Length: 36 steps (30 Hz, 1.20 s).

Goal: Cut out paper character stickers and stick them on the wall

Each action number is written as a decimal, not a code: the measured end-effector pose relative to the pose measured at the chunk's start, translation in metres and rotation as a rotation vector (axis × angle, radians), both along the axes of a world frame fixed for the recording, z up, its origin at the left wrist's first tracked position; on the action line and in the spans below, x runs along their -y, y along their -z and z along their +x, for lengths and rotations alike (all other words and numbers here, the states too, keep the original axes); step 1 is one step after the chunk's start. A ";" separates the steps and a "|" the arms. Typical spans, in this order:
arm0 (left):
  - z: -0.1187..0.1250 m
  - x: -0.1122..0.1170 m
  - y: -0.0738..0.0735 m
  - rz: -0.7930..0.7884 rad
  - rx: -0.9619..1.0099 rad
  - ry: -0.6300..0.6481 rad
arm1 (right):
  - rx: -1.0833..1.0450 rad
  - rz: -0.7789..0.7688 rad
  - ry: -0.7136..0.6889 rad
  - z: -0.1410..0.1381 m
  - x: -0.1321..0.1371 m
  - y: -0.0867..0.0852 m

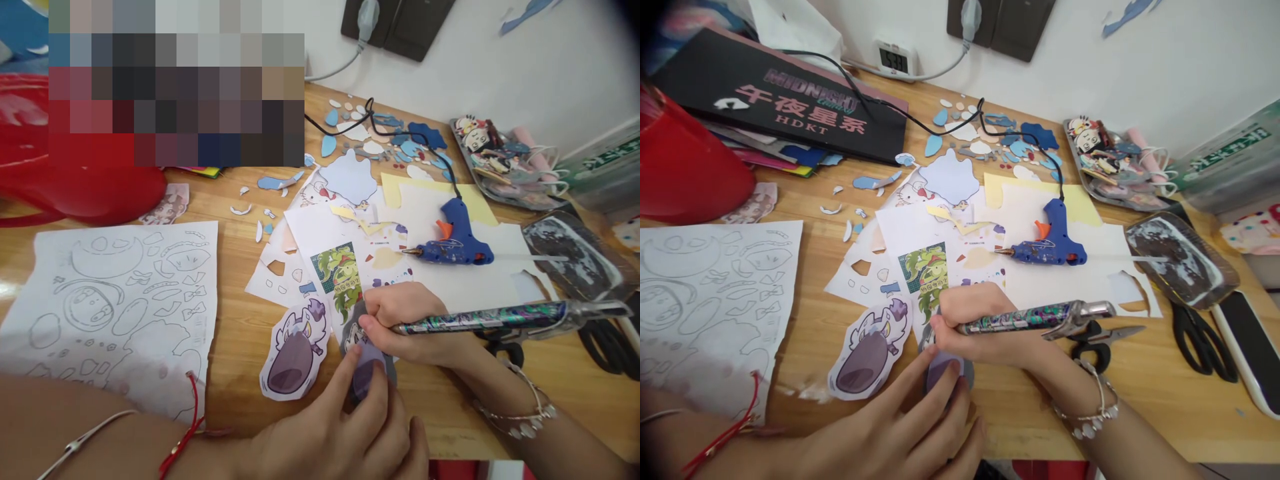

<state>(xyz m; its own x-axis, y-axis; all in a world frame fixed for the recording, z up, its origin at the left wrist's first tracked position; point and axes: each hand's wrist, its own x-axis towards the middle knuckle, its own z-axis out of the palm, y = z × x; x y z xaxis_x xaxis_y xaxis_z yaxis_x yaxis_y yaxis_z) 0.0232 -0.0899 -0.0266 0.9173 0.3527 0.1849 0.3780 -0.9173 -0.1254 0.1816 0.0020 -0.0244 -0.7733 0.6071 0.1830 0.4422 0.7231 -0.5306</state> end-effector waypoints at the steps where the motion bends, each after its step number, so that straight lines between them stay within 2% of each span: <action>1: 0.000 0.000 0.001 0.004 0.006 -0.006 | 0.006 0.008 -0.004 0.000 0.000 0.000; 3: 0.000 -0.002 0.005 0.014 0.048 -0.015 | 0.017 0.020 -0.010 0.000 0.000 0.001; 8: 0.000 -0.005 0.011 0.083 0.138 0.057 | -0.028 0.056 0.006 -0.001 0.001 0.002; 12: 0.000 -0.003 0.009 0.010 0.089 -0.002 | -0.051 0.052 0.017 -0.002 0.001 0.001; 15: 0.003 0.001 0.012 0.042 0.140 0.007 | -0.045 0.034 0.023 -0.003 0.001 0.000; 19: 0.005 0.005 0.016 0.020 0.185 -0.051 | -0.062 0.013 0.013 -0.004 0.001 -0.001; 24: 0.004 0.005 0.012 -0.009 0.112 -0.023 | -0.062 -0.016 -0.004 -0.004 0.001 -0.002; 29: 0.006 0.006 0.013 -0.005 0.143 -0.063 | -0.082 -0.009 0.001 -0.004 0.002 -0.002; 33: 0.003 0.003 0.008 0.009 0.077 -0.004 | -0.036 0.006 0.011 -0.004 0.002 0.000; 36: 0.001 0.001 0.005 0.007 0.061 -0.007 | -0.040 0.013 -0.008 -0.002 0.003 0.003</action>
